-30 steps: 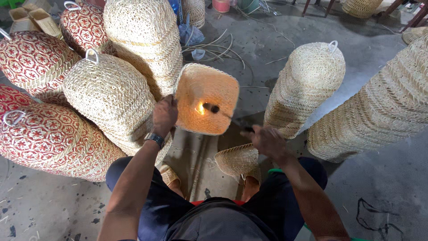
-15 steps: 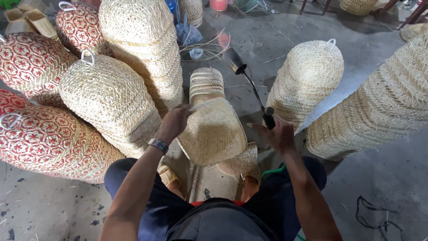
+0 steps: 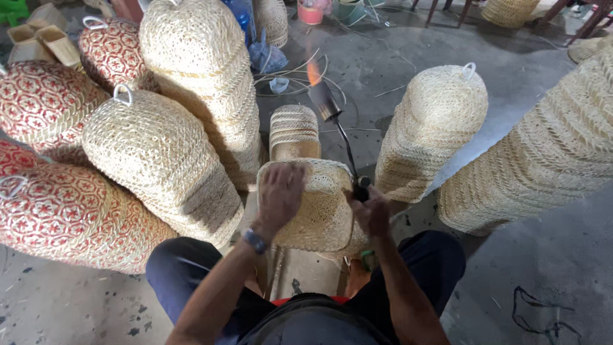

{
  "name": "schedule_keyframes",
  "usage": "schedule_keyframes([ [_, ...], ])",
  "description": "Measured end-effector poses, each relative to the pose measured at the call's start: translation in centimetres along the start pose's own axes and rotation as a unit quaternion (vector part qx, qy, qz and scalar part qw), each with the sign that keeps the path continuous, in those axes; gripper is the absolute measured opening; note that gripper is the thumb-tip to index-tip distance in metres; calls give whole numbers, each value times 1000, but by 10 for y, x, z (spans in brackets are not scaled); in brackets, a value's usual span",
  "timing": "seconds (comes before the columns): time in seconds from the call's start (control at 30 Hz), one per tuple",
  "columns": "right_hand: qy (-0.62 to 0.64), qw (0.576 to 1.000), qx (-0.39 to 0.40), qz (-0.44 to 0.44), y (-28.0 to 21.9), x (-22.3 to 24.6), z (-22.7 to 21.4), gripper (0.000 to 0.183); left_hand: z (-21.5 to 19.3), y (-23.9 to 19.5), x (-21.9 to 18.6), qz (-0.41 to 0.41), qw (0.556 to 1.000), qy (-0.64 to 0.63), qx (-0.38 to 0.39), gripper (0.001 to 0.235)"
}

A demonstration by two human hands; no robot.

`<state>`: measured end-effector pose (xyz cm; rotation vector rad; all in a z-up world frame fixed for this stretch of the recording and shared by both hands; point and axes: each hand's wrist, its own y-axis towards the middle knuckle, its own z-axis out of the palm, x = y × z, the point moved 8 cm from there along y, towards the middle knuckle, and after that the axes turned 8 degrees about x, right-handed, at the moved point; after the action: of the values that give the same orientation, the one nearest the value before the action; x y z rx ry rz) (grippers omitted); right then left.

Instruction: The person singes the surface of woven baskets using a hand-held blowtorch, rotating the baskets by hand to cover all sides and removing them from a stack.

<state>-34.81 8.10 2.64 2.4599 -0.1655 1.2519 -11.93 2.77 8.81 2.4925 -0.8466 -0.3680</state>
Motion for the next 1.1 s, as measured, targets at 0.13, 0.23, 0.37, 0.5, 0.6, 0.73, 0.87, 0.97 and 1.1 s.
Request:
schedule_keyframes([
  [0.13,-35,988,-105,-103,-29,9,12,30,70,-33,0,-208,862,-443,132,35],
  [0.23,-60,983,-117,-131,-48,21,27,34,105,-30,-13,-258,668,-698,27,36],
  [0.37,4,993,-36,-113,-64,23,29,35,116,-30,-14,-237,614,-753,-12,33],
  [0.5,15,1000,8,-24,-47,4,-12,37,99,-32,20,-243,726,-634,107,26],
  [0.6,-123,990,30,58,-19,-24,-56,34,88,-45,65,-326,776,-518,153,27],
  [0.73,-276,949,45,-148,-9,-1,-86,32,69,-27,99,-220,758,-613,-34,23],
  [0.87,-55,985,163,-7,6,-4,-98,36,65,-36,129,-241,761,-601,-33,27],
  [0.97,-98,967,230,47,15,14,-101,37,39,-44,148,-209,807,-548,-71,30],
  [1.1,-115,944,304,-51,15,63,-96,38,15,-44,168,-245,812,-518,-108,25],
])
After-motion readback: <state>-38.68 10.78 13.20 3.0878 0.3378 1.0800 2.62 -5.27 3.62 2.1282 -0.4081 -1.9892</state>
